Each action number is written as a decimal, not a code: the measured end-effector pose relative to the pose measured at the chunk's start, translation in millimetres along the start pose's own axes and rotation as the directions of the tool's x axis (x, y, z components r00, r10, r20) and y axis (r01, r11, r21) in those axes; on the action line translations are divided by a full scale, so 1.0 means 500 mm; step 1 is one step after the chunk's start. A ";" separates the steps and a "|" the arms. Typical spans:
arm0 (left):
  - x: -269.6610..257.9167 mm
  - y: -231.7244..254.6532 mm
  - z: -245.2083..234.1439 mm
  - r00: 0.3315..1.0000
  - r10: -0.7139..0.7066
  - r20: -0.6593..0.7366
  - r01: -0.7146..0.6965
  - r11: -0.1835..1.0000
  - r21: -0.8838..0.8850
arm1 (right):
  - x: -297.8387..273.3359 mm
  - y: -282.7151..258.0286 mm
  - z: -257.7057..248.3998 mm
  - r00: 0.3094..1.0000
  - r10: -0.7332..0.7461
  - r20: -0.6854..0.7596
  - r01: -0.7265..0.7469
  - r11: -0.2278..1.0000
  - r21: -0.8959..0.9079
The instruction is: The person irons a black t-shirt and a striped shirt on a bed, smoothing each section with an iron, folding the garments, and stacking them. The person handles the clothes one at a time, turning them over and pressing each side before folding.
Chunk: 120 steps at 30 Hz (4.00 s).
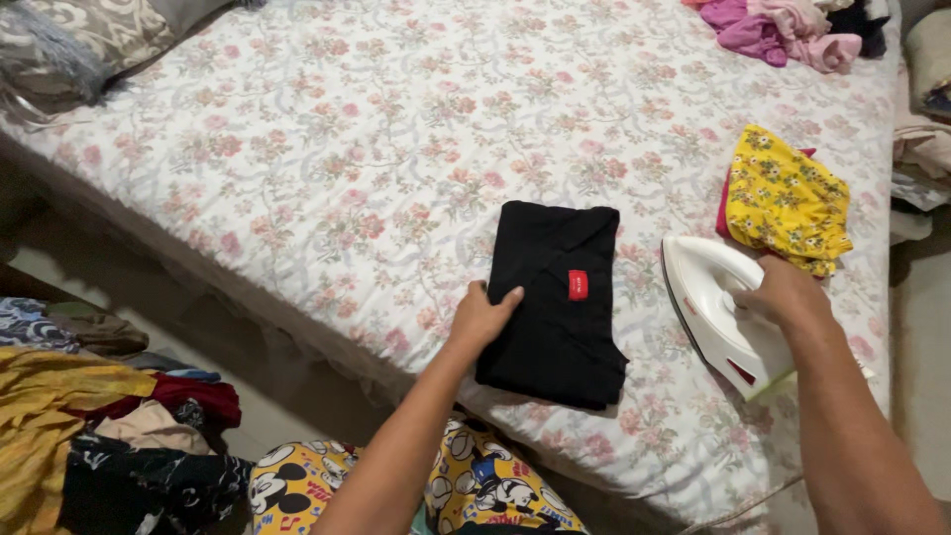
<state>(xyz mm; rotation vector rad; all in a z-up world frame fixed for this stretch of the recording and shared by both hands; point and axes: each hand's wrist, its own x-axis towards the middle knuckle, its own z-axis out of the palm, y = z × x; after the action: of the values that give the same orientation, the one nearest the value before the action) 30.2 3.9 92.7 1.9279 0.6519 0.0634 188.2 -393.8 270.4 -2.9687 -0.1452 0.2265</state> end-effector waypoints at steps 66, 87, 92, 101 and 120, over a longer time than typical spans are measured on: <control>-0.107 -0.133 -0.004 0.960 0.194 0.203 -0.109 0.924 -0.367 | -0.263 -0.255 -0.052 0.995 -0.016 0.094 0.009 0.998 0.068; -0.113 -0.177 -0.004 0.945 0.102 0.311 0.078 0.853 -0.516 | -0.315 -0.326 0.084 0.820 -0.567 0.075 0.572 0.818 -0.065; -0.108 -0.166 -0.045 0.888 0.013 0.460 0.213 0.874 -0.436 | -0.341 -0.223 0.062 0.882 -0.424 0.205 0.435 0.900 -0.012; -0.022 -0.104 -0.175 0.963 -0.096 0.250 0.191 0.900 -0.391 | -0.330 -0.324 0.057 0.685 -0.676 0.272 0.661 0.734 0.157; 0.078 -0.017 -0.001 0.999 -0.013 0.044 0.010 0.999 0.052 | -0.282 -0.216 -0.033 0.907 -0.380 0.179 0.329 0.908 0.258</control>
<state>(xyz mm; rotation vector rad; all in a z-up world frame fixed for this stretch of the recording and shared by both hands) 59.6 24.9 75.9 1.9696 0.6405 -0.0036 42.8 -305.2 324.5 -2.6228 -0.6418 0.4952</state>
